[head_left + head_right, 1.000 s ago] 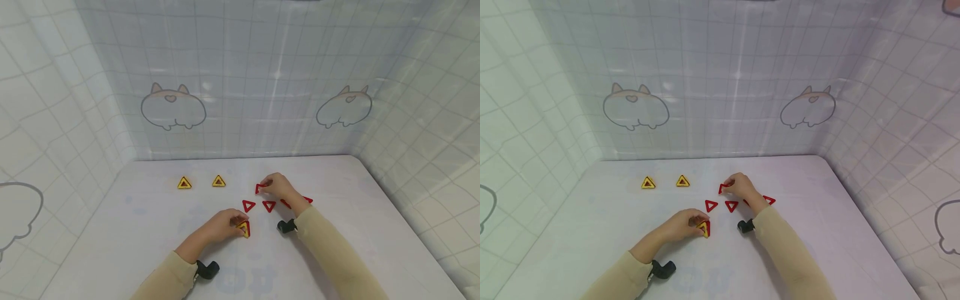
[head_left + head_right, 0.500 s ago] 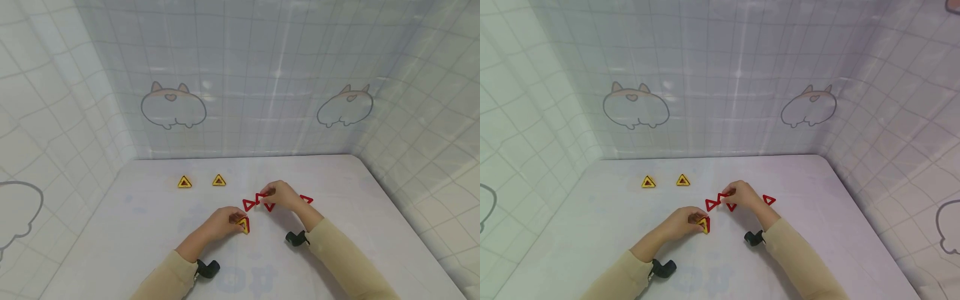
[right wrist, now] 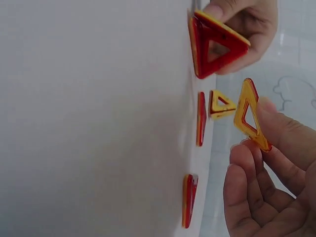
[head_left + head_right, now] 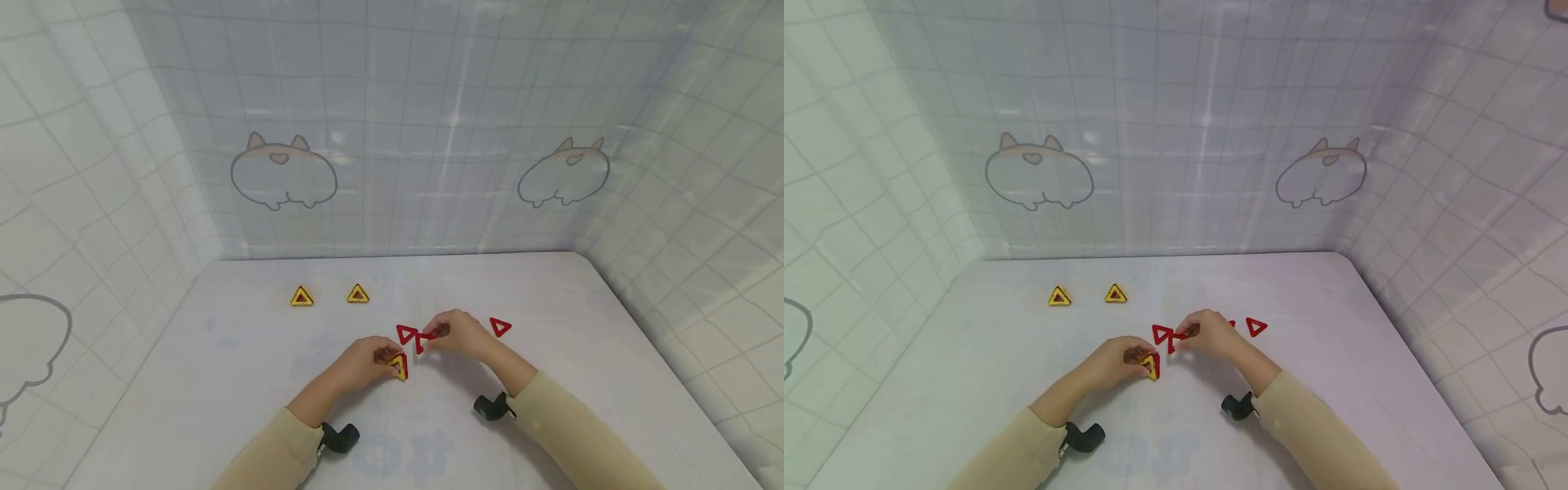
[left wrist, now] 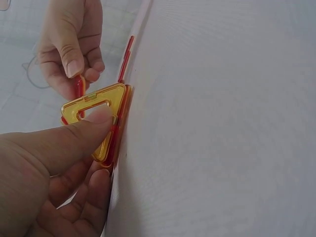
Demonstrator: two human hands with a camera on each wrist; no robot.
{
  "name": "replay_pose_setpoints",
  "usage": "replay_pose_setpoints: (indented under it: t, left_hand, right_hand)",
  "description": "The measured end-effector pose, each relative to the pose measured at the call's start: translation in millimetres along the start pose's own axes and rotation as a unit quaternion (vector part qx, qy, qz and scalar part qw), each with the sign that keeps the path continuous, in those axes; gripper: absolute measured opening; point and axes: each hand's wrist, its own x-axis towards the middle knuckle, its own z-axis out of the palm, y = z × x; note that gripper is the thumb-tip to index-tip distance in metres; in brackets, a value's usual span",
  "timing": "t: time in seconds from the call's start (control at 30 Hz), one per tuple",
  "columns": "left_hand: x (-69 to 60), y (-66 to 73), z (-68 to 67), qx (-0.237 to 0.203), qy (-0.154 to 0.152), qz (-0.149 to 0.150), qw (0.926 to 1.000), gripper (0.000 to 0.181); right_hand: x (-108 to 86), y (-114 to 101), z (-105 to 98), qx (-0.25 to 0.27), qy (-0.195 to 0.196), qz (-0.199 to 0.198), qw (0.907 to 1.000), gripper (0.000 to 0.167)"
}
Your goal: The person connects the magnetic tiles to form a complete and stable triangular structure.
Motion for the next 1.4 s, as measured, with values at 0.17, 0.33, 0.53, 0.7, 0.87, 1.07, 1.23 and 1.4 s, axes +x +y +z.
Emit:
replay_pose_setpoints:
  t: [0.17,0.33,0.53,0.7,0.87,1.07,1.23,1.4]
  left_hand:
    - [0.3,-0.1,-0.2,0.0,0.0,0.003,1.0,0.036]
    - [0.7,-0.1,0.1,-0.003,0.002,0.003,1.0,0.035]
    - [1.3,-0.7,0.3,-0.004,0.002,0.008,1.0,0.035]
    - [2.2,-1.7,0.8,-0.005,0.0,0.01,0.9999,0.035]
    - [2.5,-1.7,1.3,-0.006,0.0,0.008,0.9999,0.034]
    - [2.0,0.5,1.7,-0.013,0.0,-0.002,0.9999,0.036]
    - [2.0,0.4,1.9,-0.015,-0.001,-0.008,0.9999,0.038]
    - [1.3,-0.4,1.5,-0.008,0.0,0.007,0.9999,0.037]
  right_hand:
    - [-5.3,-0.8,6.4,0.01,-0.023,-0.018,0.9995,0.021]
    - [-7.4,-2.0,13.4,0.002,-0.04,-0.022,0.999,0.022]
    - [-7.0,-3.0,18.3,-0.016,-0.048,-0.024,0.9984,0.022]
    - [-5.5,-4.2,21.8,-0.025,-0.048,-0.024,0.9982,0.021]
    - [-5.2,-5.1,25.4,-0.037,-0.048,-0.014,0.9981,0.021]
    - [-6.3,-3.9,25.1,-0.033,-0.06,-0.018,0.9975,0.022]
    - [-7.3,-4.8,24.2,-0.02,-0.069,-0.026,0.9971,0.023]
    - [-6.0,-7.6,24.5,0.0,-0.073,-0.028,0.9969,0.022]
